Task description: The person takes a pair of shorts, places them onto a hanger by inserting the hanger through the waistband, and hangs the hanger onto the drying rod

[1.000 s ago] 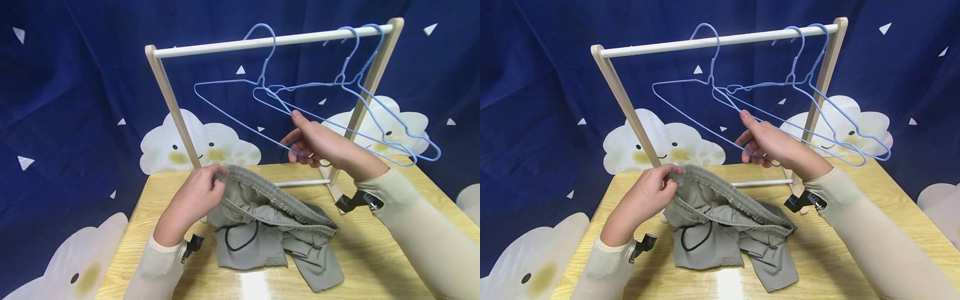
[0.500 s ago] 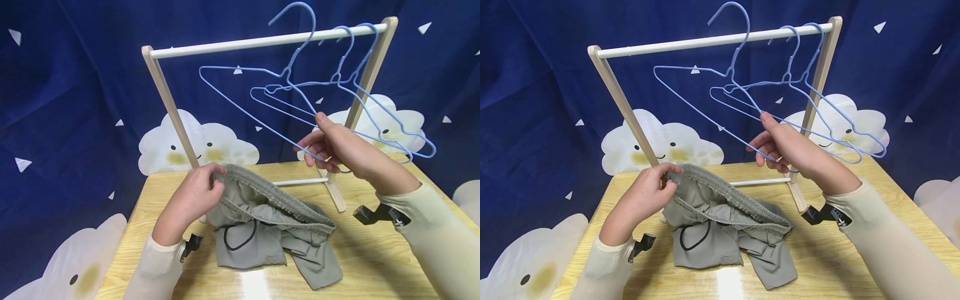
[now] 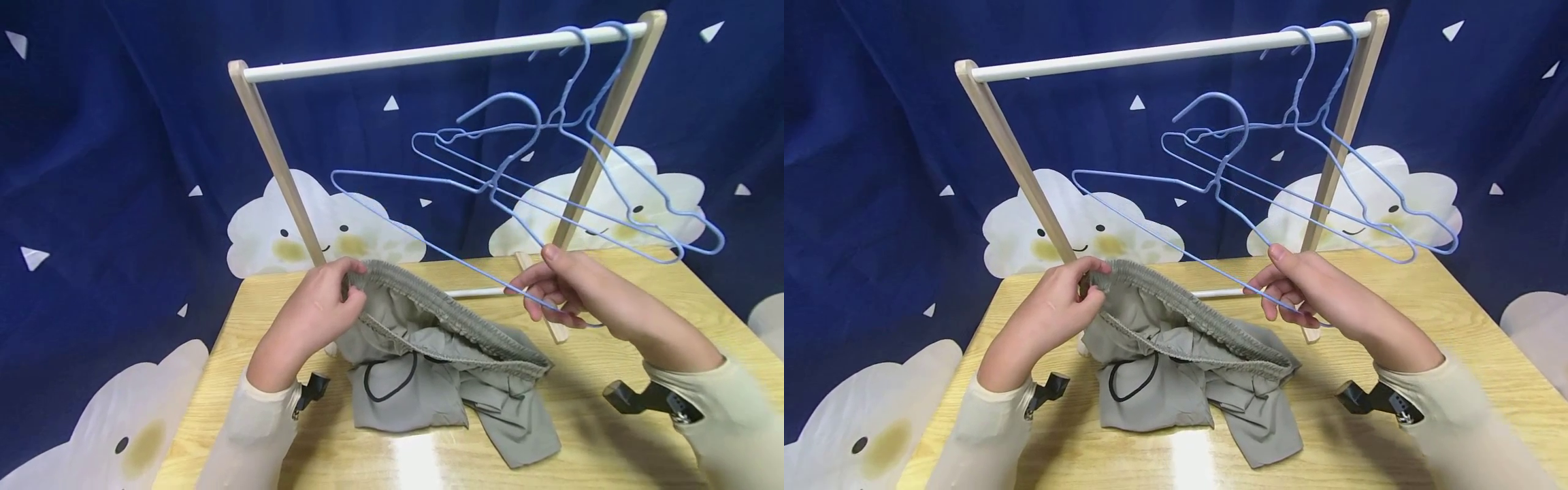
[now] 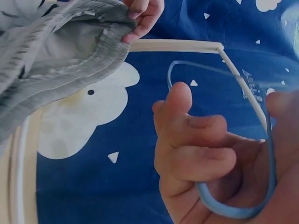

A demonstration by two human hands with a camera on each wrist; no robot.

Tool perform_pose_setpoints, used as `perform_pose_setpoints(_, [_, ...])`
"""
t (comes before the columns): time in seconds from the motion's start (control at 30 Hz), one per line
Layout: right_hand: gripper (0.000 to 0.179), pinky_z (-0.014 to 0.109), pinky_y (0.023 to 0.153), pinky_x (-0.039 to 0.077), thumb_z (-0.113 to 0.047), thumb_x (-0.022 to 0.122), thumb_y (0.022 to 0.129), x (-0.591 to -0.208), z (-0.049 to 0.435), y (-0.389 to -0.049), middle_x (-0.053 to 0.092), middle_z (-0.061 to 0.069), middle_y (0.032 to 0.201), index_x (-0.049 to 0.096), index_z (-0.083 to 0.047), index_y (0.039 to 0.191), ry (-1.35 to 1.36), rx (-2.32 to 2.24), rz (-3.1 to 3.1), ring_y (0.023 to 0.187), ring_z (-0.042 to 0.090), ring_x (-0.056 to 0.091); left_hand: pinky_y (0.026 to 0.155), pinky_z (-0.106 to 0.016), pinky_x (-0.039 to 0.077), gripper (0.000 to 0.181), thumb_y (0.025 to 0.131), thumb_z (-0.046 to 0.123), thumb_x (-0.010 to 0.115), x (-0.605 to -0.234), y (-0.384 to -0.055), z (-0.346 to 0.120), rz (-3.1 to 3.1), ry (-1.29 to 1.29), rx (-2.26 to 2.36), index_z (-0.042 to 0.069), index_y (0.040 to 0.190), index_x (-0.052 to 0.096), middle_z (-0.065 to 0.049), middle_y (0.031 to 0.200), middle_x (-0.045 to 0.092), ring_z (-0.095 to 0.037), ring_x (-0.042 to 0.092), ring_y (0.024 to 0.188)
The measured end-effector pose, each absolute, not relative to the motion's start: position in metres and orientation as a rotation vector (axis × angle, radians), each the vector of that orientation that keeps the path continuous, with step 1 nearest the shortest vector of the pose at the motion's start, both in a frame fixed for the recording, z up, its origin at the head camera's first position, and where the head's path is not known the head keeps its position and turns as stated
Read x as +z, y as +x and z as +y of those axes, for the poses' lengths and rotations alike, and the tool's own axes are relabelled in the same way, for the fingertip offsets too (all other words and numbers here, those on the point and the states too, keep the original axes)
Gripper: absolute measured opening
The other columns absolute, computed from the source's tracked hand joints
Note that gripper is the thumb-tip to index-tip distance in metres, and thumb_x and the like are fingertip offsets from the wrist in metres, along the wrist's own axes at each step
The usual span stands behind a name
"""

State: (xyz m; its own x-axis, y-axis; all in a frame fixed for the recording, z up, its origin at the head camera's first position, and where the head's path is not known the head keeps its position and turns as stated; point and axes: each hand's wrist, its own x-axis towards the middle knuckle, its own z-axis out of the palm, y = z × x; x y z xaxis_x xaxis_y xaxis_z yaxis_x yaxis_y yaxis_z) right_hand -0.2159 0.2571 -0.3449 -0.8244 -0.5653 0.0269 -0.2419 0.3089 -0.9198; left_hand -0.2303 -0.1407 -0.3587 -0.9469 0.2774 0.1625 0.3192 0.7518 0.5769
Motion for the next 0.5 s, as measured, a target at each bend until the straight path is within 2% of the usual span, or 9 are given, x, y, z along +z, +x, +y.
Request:
perform_pose_setpoints(0.2, [0.072,0.029,0.038,0.036,-0.032,0.008,0.12,-0.365,0.275,-0.214,0.072,0.009,0.086,0.075,-0.005,0.127,-0.856,-1.471,2.219,0.048,0.032,0.043,0.075,-0.037,0.051,0.045,0.091,0.012,0.051,-0.359,-0.233,-0.14,-2.851,-0.499,-0.963,0.008,0.133,0.068,-0.004,0.097,0.068,-0.02,0.061,0.082])
perform_pose_setpoints(0.5, [0.064,0.027,0.036,0.034,-0.018,0.011,0.119,-0.384,0.293,-0.216,0.068,0.015,0.082,0.071,0.003,0.127,-0.977,-1.475,2.119,0.046,0.033,0.039,0.074,-0.038,0.05,0.044,0.089,0.012,0.051,-0.361,-0.235,-0.142,-2.825,-0.471,-0.949,0.01,0.129,0.069,-0.003,0.087,0.064,-0.02,0.058,0.078])
